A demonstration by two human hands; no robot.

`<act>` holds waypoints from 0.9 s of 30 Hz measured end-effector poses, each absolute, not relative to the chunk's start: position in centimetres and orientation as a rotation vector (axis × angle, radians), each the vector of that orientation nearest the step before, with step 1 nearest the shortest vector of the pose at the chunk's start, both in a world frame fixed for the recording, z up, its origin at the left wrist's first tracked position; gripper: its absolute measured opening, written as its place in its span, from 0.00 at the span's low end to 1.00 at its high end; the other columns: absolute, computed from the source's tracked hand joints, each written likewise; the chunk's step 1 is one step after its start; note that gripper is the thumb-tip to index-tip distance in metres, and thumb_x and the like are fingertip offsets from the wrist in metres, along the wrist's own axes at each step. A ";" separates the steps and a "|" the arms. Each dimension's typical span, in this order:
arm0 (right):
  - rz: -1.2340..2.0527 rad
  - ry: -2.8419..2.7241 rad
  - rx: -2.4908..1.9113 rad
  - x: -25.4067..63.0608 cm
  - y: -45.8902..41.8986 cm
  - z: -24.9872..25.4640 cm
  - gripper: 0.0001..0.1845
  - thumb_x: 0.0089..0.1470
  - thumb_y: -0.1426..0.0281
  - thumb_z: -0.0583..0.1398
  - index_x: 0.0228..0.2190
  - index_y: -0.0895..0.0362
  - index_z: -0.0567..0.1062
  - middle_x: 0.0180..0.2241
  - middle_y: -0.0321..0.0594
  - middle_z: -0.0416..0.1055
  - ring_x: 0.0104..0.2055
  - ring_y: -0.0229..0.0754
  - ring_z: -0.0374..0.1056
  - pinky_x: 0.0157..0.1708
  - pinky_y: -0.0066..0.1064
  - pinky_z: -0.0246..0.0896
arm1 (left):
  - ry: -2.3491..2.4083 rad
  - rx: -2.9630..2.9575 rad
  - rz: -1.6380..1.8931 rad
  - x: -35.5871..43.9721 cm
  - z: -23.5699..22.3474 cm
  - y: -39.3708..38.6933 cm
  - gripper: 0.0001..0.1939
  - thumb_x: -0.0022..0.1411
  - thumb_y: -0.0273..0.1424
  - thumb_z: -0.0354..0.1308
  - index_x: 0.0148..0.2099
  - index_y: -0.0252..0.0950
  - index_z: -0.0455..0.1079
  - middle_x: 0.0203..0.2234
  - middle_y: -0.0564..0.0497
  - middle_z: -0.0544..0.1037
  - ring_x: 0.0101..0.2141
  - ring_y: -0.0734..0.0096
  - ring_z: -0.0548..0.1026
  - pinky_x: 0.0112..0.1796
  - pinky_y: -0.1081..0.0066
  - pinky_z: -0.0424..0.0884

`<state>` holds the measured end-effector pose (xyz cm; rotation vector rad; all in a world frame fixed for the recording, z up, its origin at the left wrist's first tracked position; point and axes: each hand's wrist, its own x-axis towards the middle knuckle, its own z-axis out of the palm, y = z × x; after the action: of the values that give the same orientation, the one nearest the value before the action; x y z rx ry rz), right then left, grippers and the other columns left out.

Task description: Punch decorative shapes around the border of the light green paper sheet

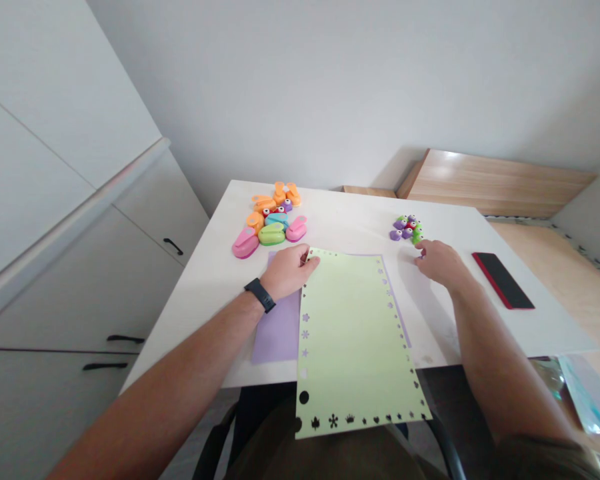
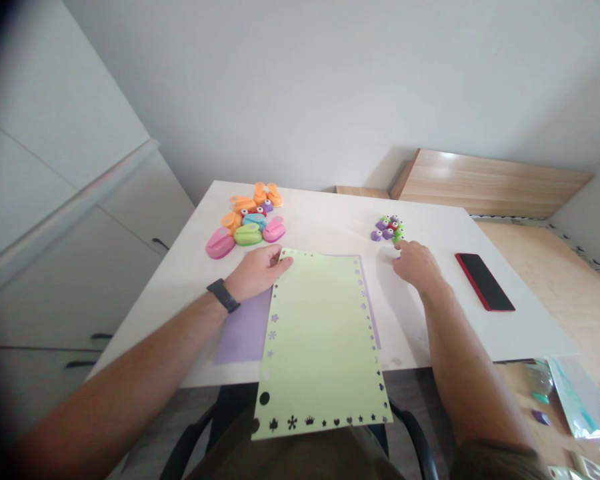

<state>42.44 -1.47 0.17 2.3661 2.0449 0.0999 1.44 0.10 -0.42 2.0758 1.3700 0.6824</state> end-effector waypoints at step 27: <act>-0.271 2.833 1.891 17.1 11.5 6.8 0.21 0.62 0.58 0.61 0.49 0.59 0.78 0.44 0.47 0.79 0.43 0.48 0.73 0.48 0.40 0.66 | 1.399 2.096 0.607 1.2 -0.6 0.3 0.14 0.67 0.39 0.53 0.30 0.39 0.61 0.24 0.52 0.73 0.26 0.67 0.68 0.27 0.67 0.52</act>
<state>17.09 11.52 6.78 1.8914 2.8333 -0.2705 1.23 0.27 -0.60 2.0961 1.3993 0.6066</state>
